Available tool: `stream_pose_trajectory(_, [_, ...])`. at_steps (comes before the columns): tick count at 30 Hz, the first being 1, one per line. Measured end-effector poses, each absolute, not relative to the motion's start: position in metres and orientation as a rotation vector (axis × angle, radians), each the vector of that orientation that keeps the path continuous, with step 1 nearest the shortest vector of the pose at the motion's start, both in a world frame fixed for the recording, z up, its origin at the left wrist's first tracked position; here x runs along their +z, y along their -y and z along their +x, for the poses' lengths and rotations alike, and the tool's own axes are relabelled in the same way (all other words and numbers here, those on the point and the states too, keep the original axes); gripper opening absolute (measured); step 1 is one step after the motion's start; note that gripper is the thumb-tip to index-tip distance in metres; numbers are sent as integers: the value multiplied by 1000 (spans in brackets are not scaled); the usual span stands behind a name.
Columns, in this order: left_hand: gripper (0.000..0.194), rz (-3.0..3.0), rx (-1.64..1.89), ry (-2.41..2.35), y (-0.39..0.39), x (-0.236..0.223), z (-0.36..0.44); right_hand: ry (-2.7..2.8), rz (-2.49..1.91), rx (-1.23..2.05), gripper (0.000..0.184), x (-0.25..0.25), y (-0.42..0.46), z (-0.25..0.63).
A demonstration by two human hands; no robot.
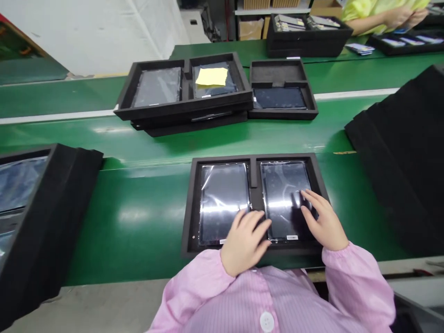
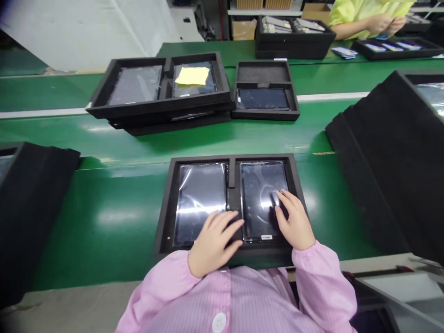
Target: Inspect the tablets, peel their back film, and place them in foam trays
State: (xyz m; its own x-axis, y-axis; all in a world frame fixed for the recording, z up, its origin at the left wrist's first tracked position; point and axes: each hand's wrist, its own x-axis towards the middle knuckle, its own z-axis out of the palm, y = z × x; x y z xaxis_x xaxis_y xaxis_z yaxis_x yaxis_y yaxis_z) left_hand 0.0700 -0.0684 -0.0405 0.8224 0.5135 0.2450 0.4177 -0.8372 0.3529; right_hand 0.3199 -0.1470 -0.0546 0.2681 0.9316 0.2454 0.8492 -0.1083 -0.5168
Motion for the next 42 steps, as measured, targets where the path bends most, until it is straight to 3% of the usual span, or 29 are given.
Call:
stream_pose_trajectory(8, [42, 2813, 195, -481, 69, -44, 110, 1455, -1988, 199, 33, -42, 161, 332])
stream_pose_trajectory(14, [8, 2835, 270, -330, 70, -49, 112, 1284, -2014, 122, 30, -39, 170, 341])
stream_pose_trajectory(22, [33, 2703, 561, -498, 68, -61, 108, 984, -2035, 194, 31, -33, 178, 335])
stream_pose_trajectory(25, [30, 2636, 579, -541, 66, -62, 104, 885, -2047, 283, 34, -32, 180, 332])
stream_pose_trajectory(29, [8, 2662, 348, -414, 65, -56, 102, 805, -2053, 381, 36, -31, 182, 332])
stream_pose_trajectory(38, [11, 2804, 356, -351, 61, -50, 104, 663, -2060, 469, 40, -27, 186, 337])
stream_pose_trajectory(42, [28, 2761, 463, -313, 60, -49, 106, 624, -2065, 517, 40, -30, 185, 335])
